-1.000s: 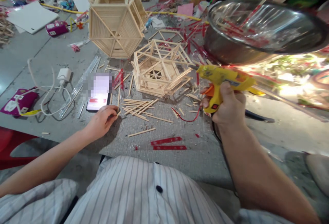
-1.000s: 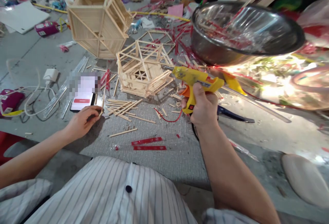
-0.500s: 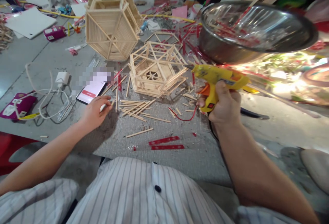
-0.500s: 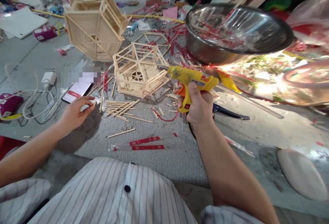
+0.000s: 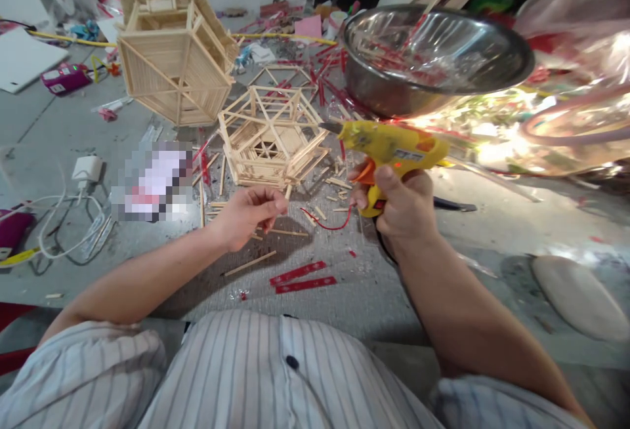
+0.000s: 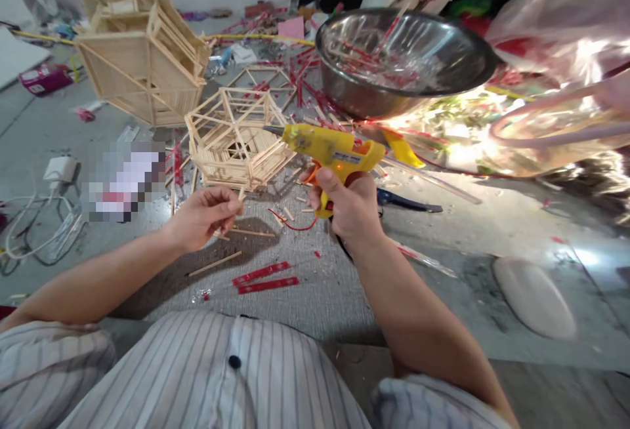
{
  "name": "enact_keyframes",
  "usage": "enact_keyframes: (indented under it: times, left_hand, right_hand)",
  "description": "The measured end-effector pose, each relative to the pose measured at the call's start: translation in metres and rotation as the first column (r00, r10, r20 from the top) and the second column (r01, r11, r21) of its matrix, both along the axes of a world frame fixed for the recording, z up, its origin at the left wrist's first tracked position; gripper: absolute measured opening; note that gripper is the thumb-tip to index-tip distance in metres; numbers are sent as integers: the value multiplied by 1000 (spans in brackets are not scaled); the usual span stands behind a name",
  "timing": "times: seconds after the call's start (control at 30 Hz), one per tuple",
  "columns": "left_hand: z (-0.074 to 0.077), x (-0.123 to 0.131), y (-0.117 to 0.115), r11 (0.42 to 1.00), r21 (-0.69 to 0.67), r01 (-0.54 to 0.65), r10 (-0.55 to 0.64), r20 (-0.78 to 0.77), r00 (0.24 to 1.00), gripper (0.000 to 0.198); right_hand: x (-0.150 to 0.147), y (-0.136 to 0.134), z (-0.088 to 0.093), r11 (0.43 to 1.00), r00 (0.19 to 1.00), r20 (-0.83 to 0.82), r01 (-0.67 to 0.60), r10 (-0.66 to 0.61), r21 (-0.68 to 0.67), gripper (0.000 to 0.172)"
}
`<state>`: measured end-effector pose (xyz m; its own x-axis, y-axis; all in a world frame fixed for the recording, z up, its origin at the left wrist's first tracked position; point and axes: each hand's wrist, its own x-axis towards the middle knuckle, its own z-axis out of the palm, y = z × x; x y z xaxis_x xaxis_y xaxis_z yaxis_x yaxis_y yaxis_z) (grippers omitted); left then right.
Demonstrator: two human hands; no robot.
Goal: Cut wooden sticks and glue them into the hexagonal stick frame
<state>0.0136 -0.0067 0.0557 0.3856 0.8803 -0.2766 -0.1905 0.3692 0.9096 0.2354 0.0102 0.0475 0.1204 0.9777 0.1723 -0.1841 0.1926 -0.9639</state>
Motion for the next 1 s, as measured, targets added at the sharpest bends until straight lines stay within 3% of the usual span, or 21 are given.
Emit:
enact_keyframes:
  times: [0.17,0.33,0.47,0.8,1.0]
  left_hand:
    - [-13,21,-9,997,43,69,-65,-99,993,37]
    - [-12,36,-4,991,88,99,-88,-121,989,28]
    - [-13,35,-2,995,78,66,-60,-71,996,30]
    - [-15,27,-2,996,-41,75,-75,-7,997,39]
    - [-9,24,1,975,-124,183,-179,42,983,34]
  right_hand:
    - [-19,-12,-4,998,995,87,-49,52,-40,20]
    - [-28,-19,-7,993,988,112,-103,109,-59,14]
    - [-27,-19,-8,997,986,154,-50,58,-54,14]
    - [-34,-23,-8,996,980,185,-70,79,-56,13]
    - [-37,-24,-5,995,977,194,-81,93,-65,16]
